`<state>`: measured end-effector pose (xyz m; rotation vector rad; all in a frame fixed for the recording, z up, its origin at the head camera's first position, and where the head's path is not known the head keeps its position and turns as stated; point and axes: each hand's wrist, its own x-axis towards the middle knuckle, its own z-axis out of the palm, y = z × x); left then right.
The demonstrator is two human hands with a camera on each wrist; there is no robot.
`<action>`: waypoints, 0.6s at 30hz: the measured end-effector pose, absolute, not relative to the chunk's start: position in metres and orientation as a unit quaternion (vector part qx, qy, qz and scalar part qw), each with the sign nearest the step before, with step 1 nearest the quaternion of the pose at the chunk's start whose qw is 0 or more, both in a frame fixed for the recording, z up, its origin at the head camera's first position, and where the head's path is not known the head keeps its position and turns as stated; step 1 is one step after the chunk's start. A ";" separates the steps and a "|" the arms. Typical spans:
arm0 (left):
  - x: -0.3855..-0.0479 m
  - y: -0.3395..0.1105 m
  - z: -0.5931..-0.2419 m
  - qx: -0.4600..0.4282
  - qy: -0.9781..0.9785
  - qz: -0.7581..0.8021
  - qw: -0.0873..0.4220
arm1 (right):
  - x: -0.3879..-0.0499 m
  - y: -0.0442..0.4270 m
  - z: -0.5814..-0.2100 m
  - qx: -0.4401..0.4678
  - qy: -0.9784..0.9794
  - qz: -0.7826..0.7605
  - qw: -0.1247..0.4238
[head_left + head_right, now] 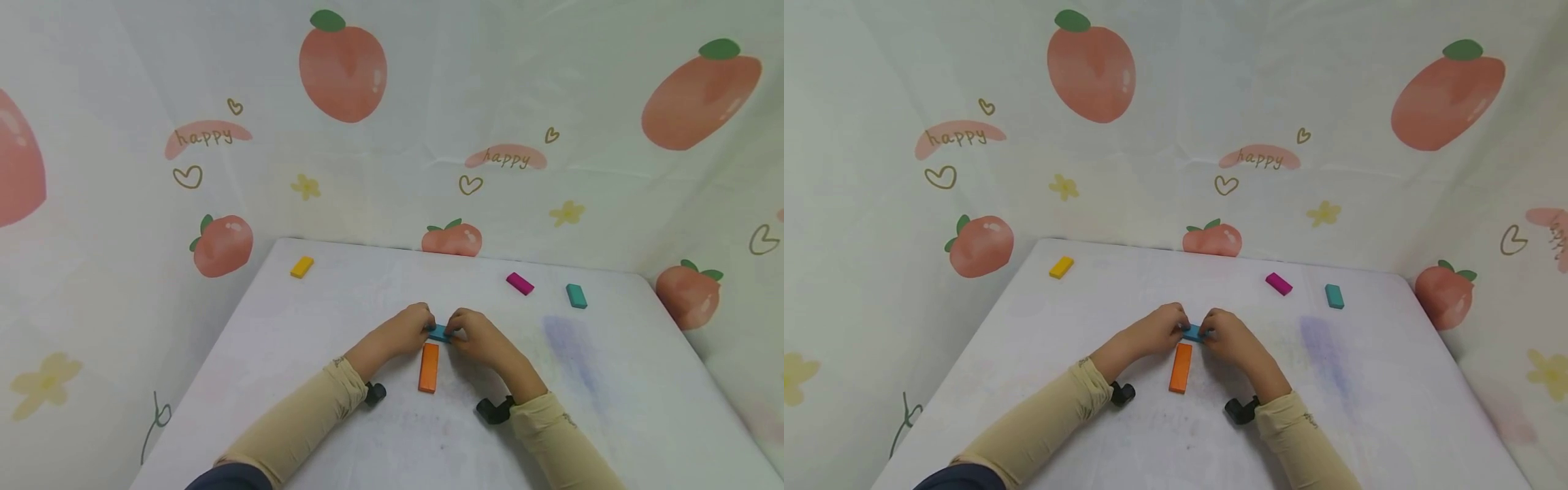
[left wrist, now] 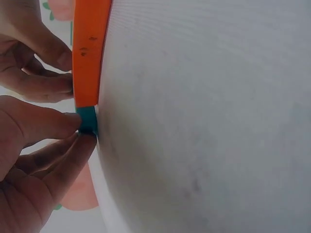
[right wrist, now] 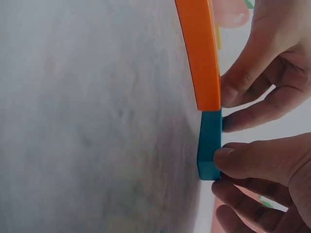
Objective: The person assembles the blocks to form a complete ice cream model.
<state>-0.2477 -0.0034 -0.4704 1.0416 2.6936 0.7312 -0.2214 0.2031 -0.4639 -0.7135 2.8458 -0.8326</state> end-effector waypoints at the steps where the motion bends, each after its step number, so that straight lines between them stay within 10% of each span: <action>1: -0.247 -0.004 -0.470 0.348 0.902 0.244 0.081 | -0.221 0.203 -0.464 -0.236 0.931 -0.274 0.045; 18: -0.233 -0.015 -0.464 0.346 0.904 0.238 0.082 | -0.215 0.194 -0.466 -0.257 0.924 -0.278 0.048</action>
